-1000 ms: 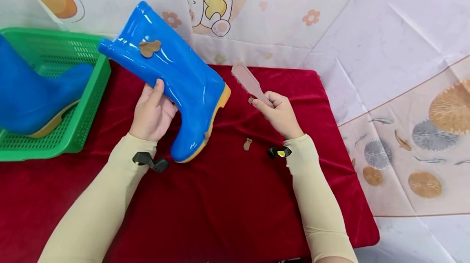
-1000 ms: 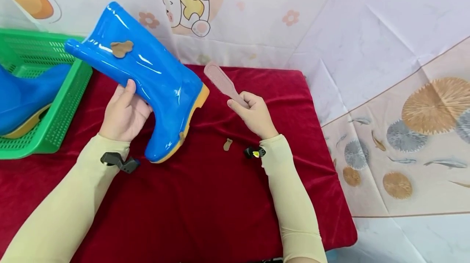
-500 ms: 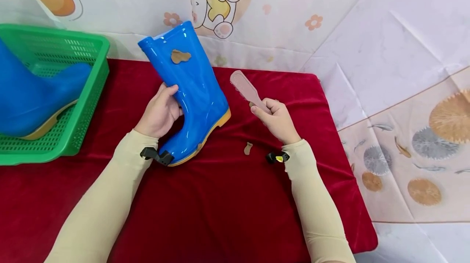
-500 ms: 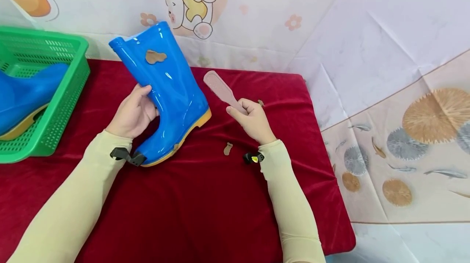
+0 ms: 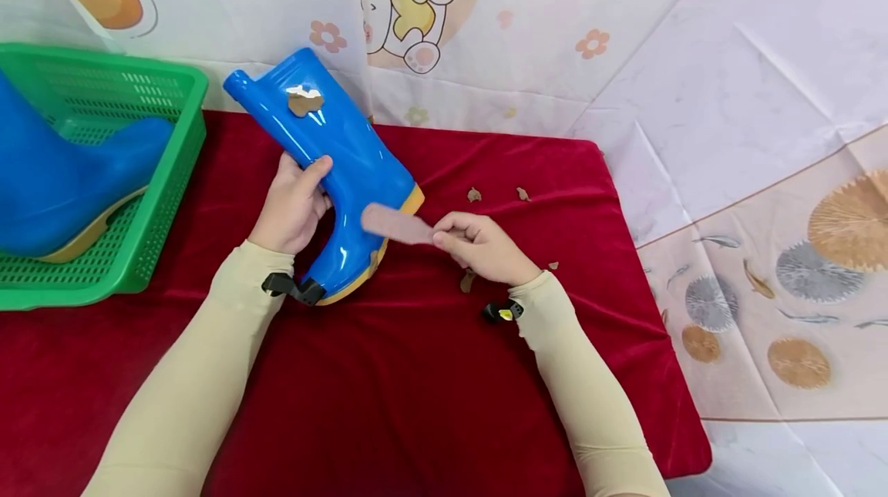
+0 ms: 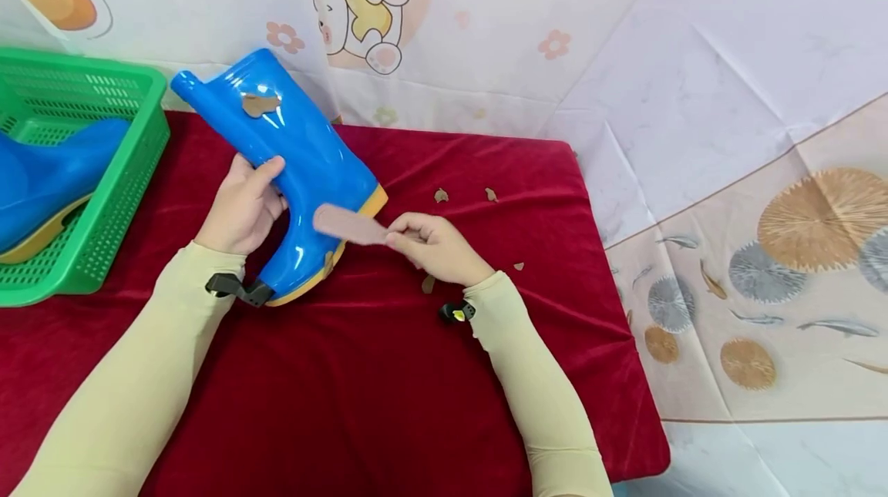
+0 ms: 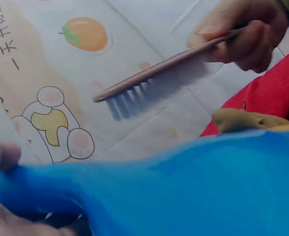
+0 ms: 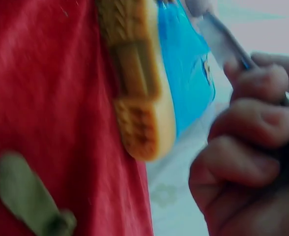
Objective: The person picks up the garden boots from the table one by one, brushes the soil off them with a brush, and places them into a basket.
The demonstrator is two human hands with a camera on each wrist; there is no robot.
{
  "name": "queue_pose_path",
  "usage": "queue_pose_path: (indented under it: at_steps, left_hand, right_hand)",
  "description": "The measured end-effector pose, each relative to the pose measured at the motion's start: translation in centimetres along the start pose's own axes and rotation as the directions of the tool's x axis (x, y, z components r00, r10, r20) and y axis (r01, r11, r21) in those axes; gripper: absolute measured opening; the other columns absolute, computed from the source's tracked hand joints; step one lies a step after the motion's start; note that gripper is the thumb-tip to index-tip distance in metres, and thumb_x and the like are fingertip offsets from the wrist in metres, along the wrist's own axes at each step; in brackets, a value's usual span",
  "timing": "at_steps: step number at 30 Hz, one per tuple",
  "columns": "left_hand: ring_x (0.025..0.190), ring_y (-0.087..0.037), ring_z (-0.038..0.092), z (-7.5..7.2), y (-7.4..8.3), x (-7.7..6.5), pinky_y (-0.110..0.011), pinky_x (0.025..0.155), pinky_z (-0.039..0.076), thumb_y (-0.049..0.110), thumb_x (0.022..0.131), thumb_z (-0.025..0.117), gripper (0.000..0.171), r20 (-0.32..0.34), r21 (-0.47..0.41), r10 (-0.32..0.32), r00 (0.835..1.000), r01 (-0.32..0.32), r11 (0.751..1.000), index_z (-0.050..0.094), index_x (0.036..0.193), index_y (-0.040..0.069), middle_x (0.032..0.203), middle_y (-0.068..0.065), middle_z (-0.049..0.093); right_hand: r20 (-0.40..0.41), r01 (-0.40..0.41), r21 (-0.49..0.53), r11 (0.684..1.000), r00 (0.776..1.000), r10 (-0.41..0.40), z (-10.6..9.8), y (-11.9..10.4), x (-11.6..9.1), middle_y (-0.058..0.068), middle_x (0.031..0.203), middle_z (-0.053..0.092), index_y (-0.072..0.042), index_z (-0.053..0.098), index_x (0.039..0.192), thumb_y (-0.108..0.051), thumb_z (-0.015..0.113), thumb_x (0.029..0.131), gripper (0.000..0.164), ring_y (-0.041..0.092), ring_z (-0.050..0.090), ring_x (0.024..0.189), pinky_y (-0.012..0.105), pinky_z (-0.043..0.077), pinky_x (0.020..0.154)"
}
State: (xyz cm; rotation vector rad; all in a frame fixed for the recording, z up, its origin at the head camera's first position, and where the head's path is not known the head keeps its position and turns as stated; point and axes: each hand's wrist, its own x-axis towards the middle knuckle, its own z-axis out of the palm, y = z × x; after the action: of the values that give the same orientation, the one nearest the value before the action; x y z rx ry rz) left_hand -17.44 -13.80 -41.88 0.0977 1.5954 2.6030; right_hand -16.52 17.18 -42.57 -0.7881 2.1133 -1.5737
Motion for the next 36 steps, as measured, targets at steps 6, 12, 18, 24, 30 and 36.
queue_pose_path:
  at_steps: [6, 12, 18, 24, 30, 36]
  left_hand:
    - [0.152, -0.036, 0.031, -0.1, 0.5, -0.2, -0.058, 0.122, 0.026, 0.017, 0.111, 0.047, 0.063, -0.044, -0.004, -0.006, 0.999, 0.006, 1.0, 0.006, 0.159, 0.025, 0.167, -0.012, 0.021]
    - [0.152, -0.036, 0.031, 0.3, 0.5, -0.2, -0.058, 0.122, 0.027, 0.017, 0.111, 0.047, 0.065, -0.039, 0.035, 0.01, 0.999, -0.009, 0.999, 0.004, 0.159, 0.024, 0.167, -0.011, 0.02]
    - [0.15, -0.036, 0.035, 0.2, 0.6, -0.2, -0.057, 0.121, 0.03, 0.018, 0.111, 0.047, 0.062, -0.065, 0.033, 0.013, 0.998, -0.01, 0.999, 0.008, 0.158, 0.023, 0.165, -0.012, 0.026]
    - [0.149, -0.035, 0.036, 0.1, 0.5, -0.1, -0.056, 0.121, 0.03, 0.018, 0.111, 0.048, 0.062, -0.058, 0.022, 0.013, 0.998, -0.012, 1.0, 0.008, 0.158, 0.024, 0.164, -0.012, 0.027]
    - [0.15, -0.036, 0.035, 0.3, 0.5, -0.1, -0.056, 0.122, 0.029, 0.018, 0.11, 0.048, 0.062, -0.051, 0.03, 0.022, 0.998, -0.02, 0.999, 0.008, 0.158, 0.024, 0.164, -0.012, 0.025]
    - [0.15, -0.035, 0.034, 0.6, 0.5, -0.4, -0.056, 0.123, 0.028, 0.018, 0.11, 0.048, 0.064, -0.038, 0.058, 0.021, 0.999, -0.018, 0.998, 0.007, 0.159, 0.024, 0.164, -0.012, 0.025]
  right_hand:
    - [0.155, -0.041, -0.053, 0.998, 0.987, 0.049, 1.3, 0.2, 0.1, 0.005, 0.062, 0.047, 0.001, 0.068, 0.108, -0.022, 0.06, 0.106, 0.024, 0.022, 0.039, 0.048, 0.031, 0.036, 0.043]
    - [0.199, -0.104, -0.047, 0.993, 0.974, 0.112, 0.3, 0.2, -0.2, 0.006, 0.063, 0.045, 0.005, 0.065, 0.108, -0.019, 0.06, 0.107, 0.026, 0.037, 0.043, 0.054, 0.048, 0.049, 0.048]
    - [0.213, -0.146, -0.096, 0.985, 0.963, 0.164, -1.1, -0.1, -0.4, 0.005, 0.066, 0.046, 0.002, 0.07, 0.106, -0.021, 0.062, 0.105, 0.025, 0.036, 0.045, 0.055, 0.04, 0.052, 0.056]
    - [0.207, -0.185, -0.134, 0.974, 0.956, 0.21, -2.2, -0.1, -0.7, 0.004, 0.063, 0.047, 0.001, 0.071, 0.104, -0.022, 0.064, 0.104, 0.025, 0.017, 0.042, 0.054, 0.027, 0.038, 0.053]
    - [0.177, -0.179, -0.11, 0.978, 0.965, 0.196, -2.4, -0.2, -0.7, 0.005, 0.061, 0.046, 0.003, 0.07, 0.104, -0.022, 0.063, 0.105, 0.026, 0.019, 0.041, 0.054, 0.028, 0.039, 0.053]
    - [0.124, -0.07, -0.052, 0.996, 0.989, 0.076, -1.5, 0.0, -0.3, 0.007, 0.065, 0.05, -0.005, 0.071, 0.102, -0.017, 0.062, 0.105, 0.015, 0.021, 0.044, 0.055, 0.031, 0.042, 0.055]
